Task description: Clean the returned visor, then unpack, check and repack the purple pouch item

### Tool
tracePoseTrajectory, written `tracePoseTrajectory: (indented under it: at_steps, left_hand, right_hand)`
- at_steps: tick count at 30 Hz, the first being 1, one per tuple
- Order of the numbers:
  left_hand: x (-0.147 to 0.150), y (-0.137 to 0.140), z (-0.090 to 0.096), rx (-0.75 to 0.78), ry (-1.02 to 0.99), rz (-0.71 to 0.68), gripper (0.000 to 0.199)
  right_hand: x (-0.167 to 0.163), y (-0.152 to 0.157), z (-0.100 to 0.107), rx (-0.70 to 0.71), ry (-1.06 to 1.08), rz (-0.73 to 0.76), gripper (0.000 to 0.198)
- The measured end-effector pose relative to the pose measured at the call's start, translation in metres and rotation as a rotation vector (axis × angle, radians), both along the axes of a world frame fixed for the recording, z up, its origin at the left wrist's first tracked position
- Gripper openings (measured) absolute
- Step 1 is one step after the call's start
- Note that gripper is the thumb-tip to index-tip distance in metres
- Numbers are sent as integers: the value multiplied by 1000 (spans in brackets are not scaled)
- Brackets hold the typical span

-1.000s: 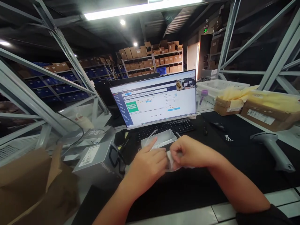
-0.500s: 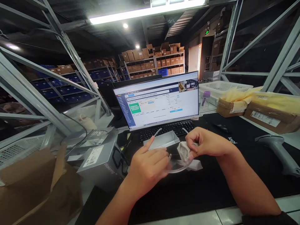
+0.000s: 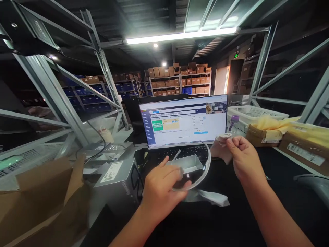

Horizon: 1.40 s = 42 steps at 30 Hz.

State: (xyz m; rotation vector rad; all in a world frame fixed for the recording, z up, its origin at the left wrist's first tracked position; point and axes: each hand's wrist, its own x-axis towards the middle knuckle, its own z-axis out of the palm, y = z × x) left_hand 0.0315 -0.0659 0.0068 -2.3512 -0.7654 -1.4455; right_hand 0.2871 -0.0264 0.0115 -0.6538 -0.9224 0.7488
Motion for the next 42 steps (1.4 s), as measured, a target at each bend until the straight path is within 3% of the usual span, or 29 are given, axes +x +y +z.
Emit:
tracePoseTrajectory:
  at_steps: [4, 9, 11, 18, 22, 27, 31, 36, 38, 42]
  left_hand:
    - [5, 3, -8, -55, -145, 102, 11]
    - [11, 9, -17, -31, -178, 271, 6]
    - [14, 8, -20, 0, -160, 311, 10]
    - [19, 7, -24, -58, -123, 328, 18]
    - [17, 8, -24, -139, -160, 281, 12]
    - [16, 11, -25, -270, -215, 238, 11]
    - [16, 12, -25, -337, -253, 212, 11]
    - [14, 12, -23, -346, -260, 223, 11]
    - [15, 12, -22, -341, -268, 222, 10]
    - [18, 13, -23, -355, -242, 242, 12]
  right_hand:
    - [-38, -6, -12, -30, 137, 88, 53]
    - [-86, -34, -28, -150, 143, 448, 50]
    - [-95, -41, -31, -151, 89, 521, 49]
    - [-83, -41, -26, -119, -263, 400, 45]
    - [-70, -39, -19, -163, -163, 444, 35]
    - [-56, -30, -15, -147, -178, 411, 55]
    - [-50, -20, -16, -134, -190, 437, 30]
    - [-46, -18, -14, -175, -204, 508, 29]
    - [-48, -20, -13, -203, -141, 588, 29]
    - [-61, -27, -13, -244, 103, 612, 36]
